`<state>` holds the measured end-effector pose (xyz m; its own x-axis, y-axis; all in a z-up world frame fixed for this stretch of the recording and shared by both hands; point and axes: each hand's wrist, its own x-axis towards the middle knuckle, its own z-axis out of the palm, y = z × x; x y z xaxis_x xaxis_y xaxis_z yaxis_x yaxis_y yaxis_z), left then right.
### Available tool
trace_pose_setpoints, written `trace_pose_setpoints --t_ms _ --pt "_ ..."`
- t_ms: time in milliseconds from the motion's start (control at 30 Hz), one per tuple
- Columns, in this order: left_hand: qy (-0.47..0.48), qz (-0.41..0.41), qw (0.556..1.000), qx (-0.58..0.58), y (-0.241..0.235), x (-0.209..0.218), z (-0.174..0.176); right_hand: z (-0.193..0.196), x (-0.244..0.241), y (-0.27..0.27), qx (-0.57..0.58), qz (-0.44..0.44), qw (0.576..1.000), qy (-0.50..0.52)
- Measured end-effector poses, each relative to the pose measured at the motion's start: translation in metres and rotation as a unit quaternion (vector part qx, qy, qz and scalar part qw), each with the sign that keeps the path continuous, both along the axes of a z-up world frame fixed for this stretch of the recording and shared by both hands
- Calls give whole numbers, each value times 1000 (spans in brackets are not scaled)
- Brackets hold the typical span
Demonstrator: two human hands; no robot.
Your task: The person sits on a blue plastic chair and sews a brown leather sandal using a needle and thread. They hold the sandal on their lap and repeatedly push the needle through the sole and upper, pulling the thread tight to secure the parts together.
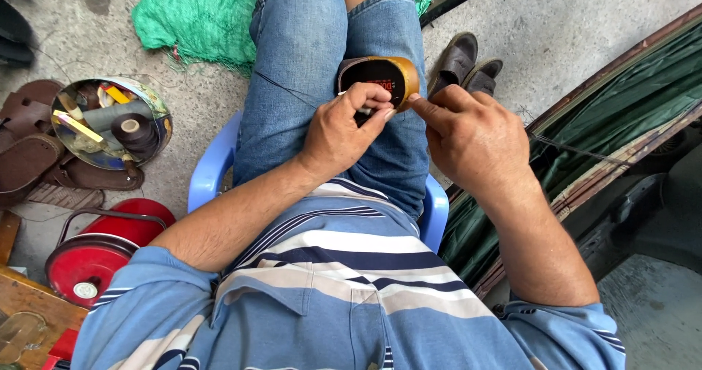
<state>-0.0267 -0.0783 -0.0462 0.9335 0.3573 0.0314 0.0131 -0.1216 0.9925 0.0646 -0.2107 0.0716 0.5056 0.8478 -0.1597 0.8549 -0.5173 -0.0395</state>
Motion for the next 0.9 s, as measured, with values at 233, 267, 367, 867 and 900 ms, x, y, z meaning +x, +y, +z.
trace_pose_setpoints --t_ms 233,267,367,867,900 --pt "-28 31 998 43 -13 8 -8 -38 -1 -10 35 -38 997 -53" --pt "-40 37 997 52 -11 12 -9 -48 -1 -10 59 -57 993 -83" --pt "7 -43 999 -3 13 13 7 -36 -2 -7 119 -82 989 36" --pt "164 -267 942 -121 34 49 15 34 15 -43 -98 -143 983 59" --pt "168 -266 941 -124 36 44 19 28 12 -40 -100 -142 983 64"
